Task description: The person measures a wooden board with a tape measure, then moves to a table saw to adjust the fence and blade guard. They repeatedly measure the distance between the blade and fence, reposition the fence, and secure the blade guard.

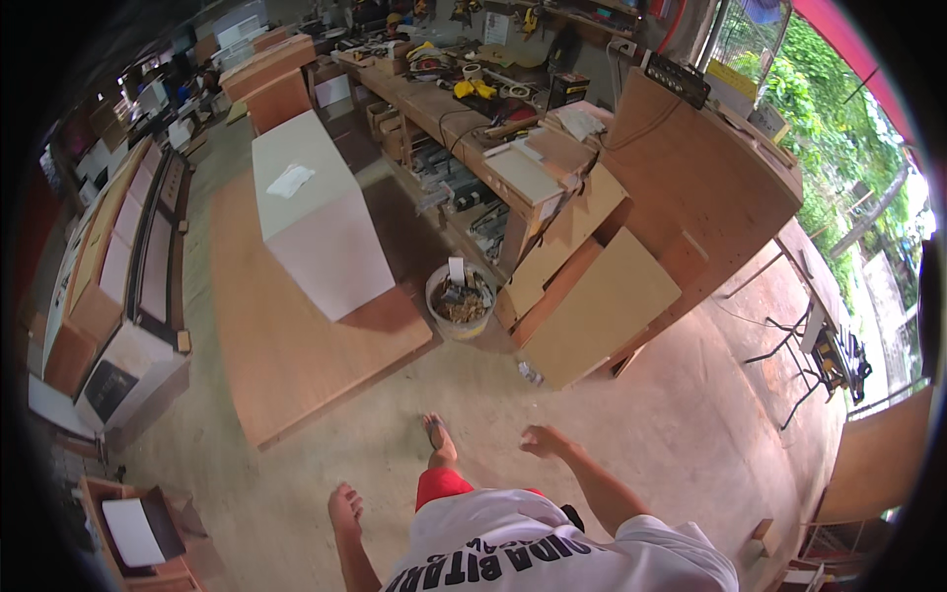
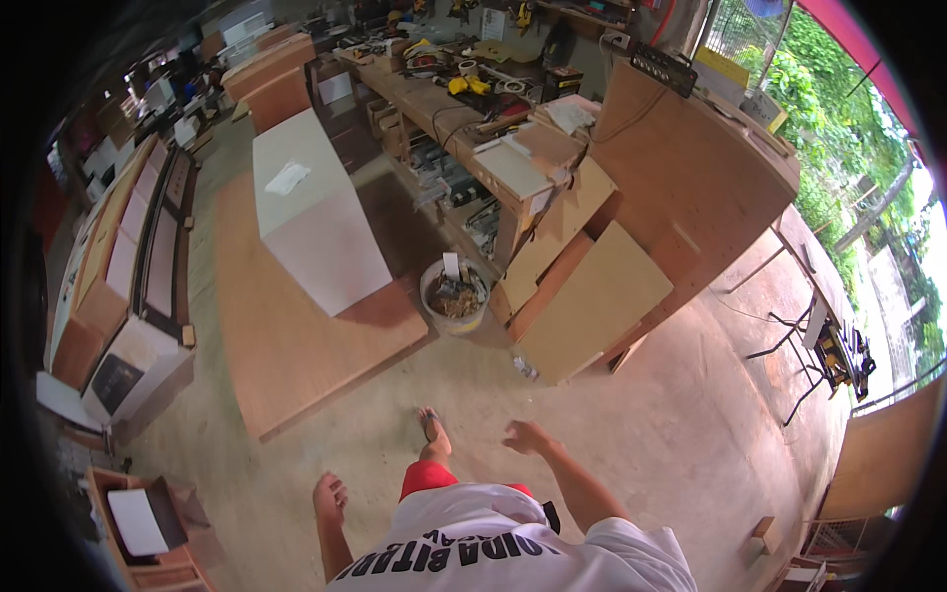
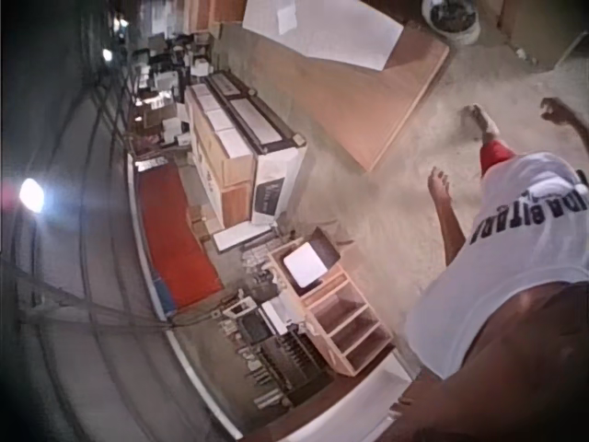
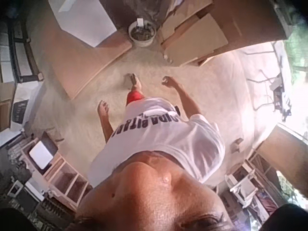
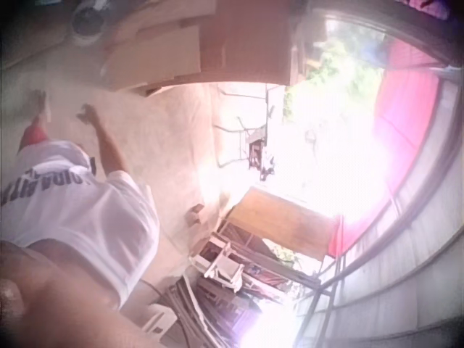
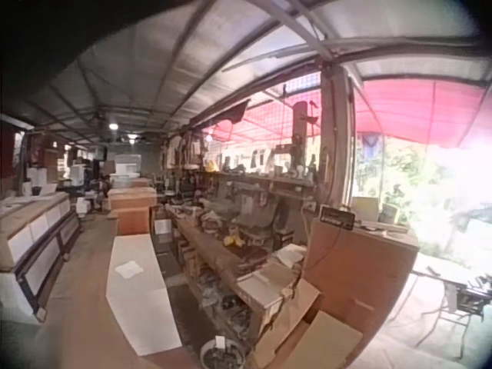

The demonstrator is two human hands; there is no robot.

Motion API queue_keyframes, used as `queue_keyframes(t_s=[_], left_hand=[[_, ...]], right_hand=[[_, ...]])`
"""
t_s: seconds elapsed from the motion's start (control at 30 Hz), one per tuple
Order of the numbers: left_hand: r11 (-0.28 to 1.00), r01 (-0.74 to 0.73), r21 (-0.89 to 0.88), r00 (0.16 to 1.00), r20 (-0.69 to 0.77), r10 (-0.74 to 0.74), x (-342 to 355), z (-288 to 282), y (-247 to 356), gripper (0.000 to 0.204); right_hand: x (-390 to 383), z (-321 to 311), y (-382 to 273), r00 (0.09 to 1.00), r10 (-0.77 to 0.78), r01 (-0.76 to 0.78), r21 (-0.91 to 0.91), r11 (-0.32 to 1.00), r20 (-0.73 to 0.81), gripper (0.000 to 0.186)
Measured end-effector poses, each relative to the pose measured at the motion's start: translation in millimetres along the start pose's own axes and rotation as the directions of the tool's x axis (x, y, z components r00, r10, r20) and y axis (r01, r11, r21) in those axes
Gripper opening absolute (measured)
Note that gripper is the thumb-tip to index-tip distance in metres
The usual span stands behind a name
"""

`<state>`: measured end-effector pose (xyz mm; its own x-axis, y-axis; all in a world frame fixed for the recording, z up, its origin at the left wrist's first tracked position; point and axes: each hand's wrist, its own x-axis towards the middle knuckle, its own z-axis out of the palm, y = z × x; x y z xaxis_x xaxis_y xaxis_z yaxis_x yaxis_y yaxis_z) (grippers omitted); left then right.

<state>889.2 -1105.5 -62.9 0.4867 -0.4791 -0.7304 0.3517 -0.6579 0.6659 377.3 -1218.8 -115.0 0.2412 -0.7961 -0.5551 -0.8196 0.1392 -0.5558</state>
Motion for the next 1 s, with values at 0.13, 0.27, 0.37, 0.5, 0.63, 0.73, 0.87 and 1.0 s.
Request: queue_keyframes(t_s=[0.13,0.27,0.37,0.5,0.63,0.73,0.87,1.0], left_hand=[[0.981,-0.003,0.194,0.995,0.094,-0.015,50.4,91.1,61.1,0.031],[0.773,-0.564,0.291,0.77,0.523,0.365,111.9,174.0,161.0,0.035],[0.56,-0.724,0.402,0.637,0.701,0.32,127.8,221.7,252.5,0.039],[0.45,-0.748,0.489,0.645,0.696,0.315,184.4,253.2,309.5,0.039],[0.354,-0.78,0.516,0.625,0.671,0.4,234.9,275.2,317.2,0.039],[0.368,-0.768,0.524,0.636,0.688,0.349,247.6,288.8,312.5,0.042],[0.272,-0.757,0.594,0.643,0.752,0.143,242.2,343.7,285.0,0.049],[0.152,-0.767,0.624,0.601,0.78,-0.173,174.2,407.8,283.1,0.054]], right_hand=[[-9.3,4.9,61.8,0.885,0.456,-0.423,0.251,0.87,-0.089,0.041],[-21.5,-21.2,33.7,0.745,0.667,-0.6,0.453,0.66,0.016,0.034],[-33.1,-7.0,11.5,0.689,0.723,-0.61,0.579,0.541,0.051,0.033],[-19.0,-4.1,-24.1,0.636,0.772,-0.451,0.817,0.36,0.011,0.04],[-23.3,41.3,-2.2,0.662,0.749,-0.48,0.767,0.425,0.0,0.042],[-28.0,59.1,-19.8,0.595,0.798,-0.57,0.751,0.332,0.099,0.041],[-28.9,26.6,-10.6,0.477,0.854,-0.535,0.839,0.097,0.205,0.037],[-25.7,-5.8,-0.4,0.47,0.84,-0.408,0.911,-0.064,0.27,0.037]])
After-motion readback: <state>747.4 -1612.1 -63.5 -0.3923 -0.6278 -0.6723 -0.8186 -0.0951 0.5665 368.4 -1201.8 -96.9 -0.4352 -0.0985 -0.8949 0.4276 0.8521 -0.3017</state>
